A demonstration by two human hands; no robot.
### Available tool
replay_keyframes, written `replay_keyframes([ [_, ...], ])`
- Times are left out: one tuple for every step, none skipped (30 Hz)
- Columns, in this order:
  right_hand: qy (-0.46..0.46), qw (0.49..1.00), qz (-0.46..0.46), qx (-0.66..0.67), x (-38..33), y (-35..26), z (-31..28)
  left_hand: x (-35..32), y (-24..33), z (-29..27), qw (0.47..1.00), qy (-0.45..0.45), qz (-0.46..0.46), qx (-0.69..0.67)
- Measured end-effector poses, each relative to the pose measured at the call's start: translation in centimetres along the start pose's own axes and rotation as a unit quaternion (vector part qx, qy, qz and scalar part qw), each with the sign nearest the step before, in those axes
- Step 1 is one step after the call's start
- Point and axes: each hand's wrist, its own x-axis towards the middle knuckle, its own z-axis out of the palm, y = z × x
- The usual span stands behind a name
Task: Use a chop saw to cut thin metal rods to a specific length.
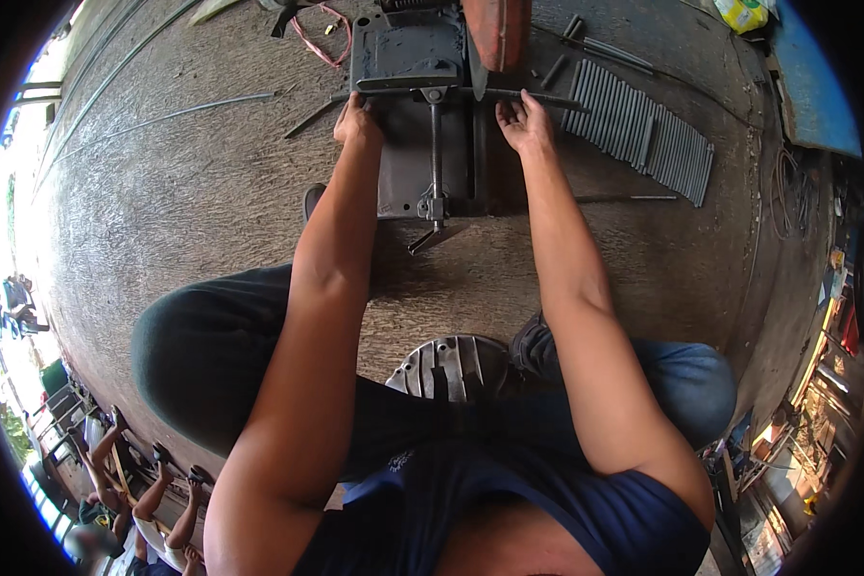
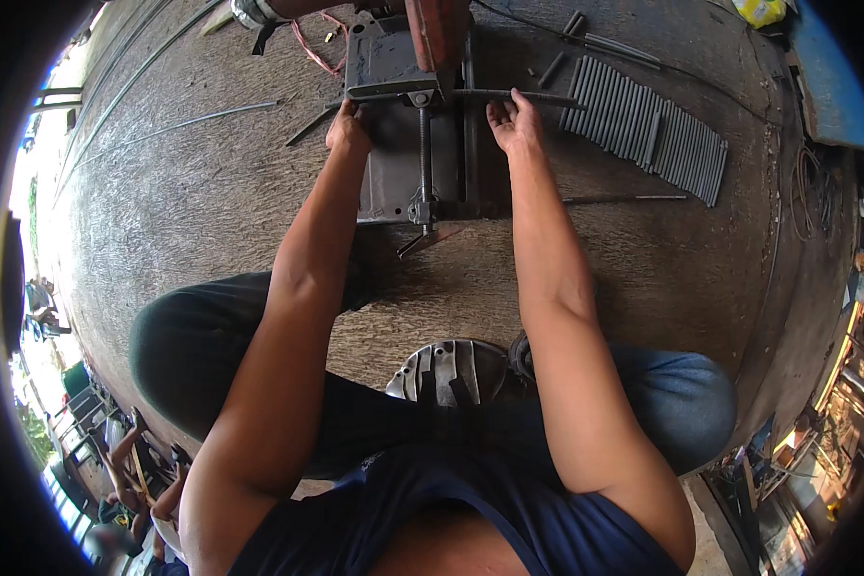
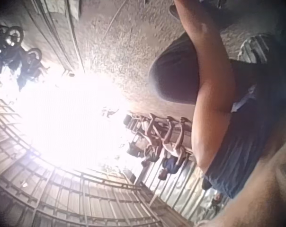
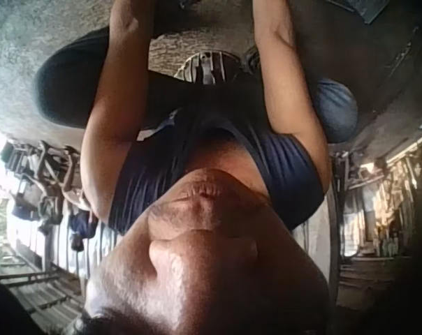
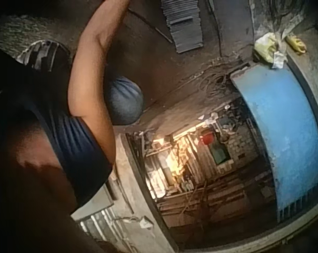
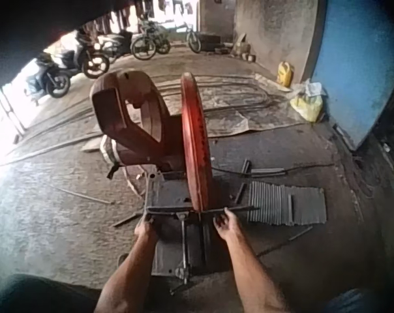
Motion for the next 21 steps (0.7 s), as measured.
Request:
replay_keyframes([
  [0.0,1.0,0.002,-0.002,0.3,0.2,0.0,0.0,0.0,0.2,1.0,0.016,0.003,0.003],
  [0.012,1.0,-0.004,-0.01,0.6,0.4,0.1,0.0,0.0,0.4,0.999,0.032,0.005,0.006],
  [0.025,0.999,-0.011,-0.018,1.0,0.6,0.1,0.1,0.0,0.4,0.999,0.035,0.005,0.005],
  [0.024,1.0,-0.008,-0.018,1.2,0.8,0.0,0.1,0.0,0.5,0.999,0.028,0.006,0.02],
  [0.014,1.0,-0.007,-0.002,1.4,0.9,0.0,0.1,0.0,0.5,0.999,0.03,0.005,0.04],
  [0.024,0.999,-0.015,0.015,1.6,1.0,0.0,0.1,0.0,0.5,0.999,0.022,0.007,0.036],
  [0.003,1.0,-0.005,0.014,1.6,1.1,0.0,0.1,-0.1,0.6,0.999,0.028,0.013,0.022],
  [0.019,0.999,-0.024,0.022,1.6,1.1,0.1,0.1,-0.2,0.6,0.999,0.03,0.01,0.007],
  [0.04,0.998,-0.047,0.027,1.4,1.1,0.3,0.0,-0.2,0.7,0.999,0.035,0.018,0.007],
  [0.037,0.998,-0.041,0.03,1.2,1.1,0.5,0.0,-0.3,0.7,0.999,0.035,0.03,0.014],
  [0.051,0.997,-0.059,0.02,1.0,1.0,0.7,-0.1,-0.3,0.8,0.998,0.042,0.033,0.024],
  [0.065,0.995,-0.077,0.009,0.8,1.0,1.0,-0.2,-0.3,0.8,0.998,0.037,0.042,0.021],
  [0.066,0.995,-0.076,0.008,0.7,0.9,1.2,-0.3,-0.3,0.8,0.998,0.042,0.042,0.022],
  [0.102,0.992,-0.075,-0.007,0.6,0.9,1.5,-0.5,-0.3,0.8,0.998,0.049,0.04,0.024],
  [0.127,0.989,-0.078,-0.023,0.5,0.8,1.8,-0.7,-0.2,0.8,0.998,0.047,0.042,0.022],
  [0.136,0.988,-0.074,-0.022,0.5,0.8,2.0,-0.8,-0.1,0.9,0.998,0.048,0.04,0.02],
  [0.132,0.988,-0.064,-0.049,0.6,0.8,2.1,-1.1,-0.1,0.9,0.998,0.051,0.03,0.02],
  [0.127,0.988,-0.054,-0.076,0.7,0.7,2.2,-1.3,0.0,0.9,0.998,0.049,0.038,0.017],
  [0.126,0.988,-0.054,-0.077,0.8,0.5,2.3,-1.5,0.1,1.0,0.998,0.052,0.042,0.021],
  [0.12,0.985,-0.056,-0.114,0.9,0.4,2.2,-1.7,0.1,1.0,0.997,0.055,0.046,0.026],
  [0.12,0.979,-0.063,-0.152,1.0,0.2,2.2,-1.9,0.2,1.0,0.997,0.055,0.045,0.026],
])
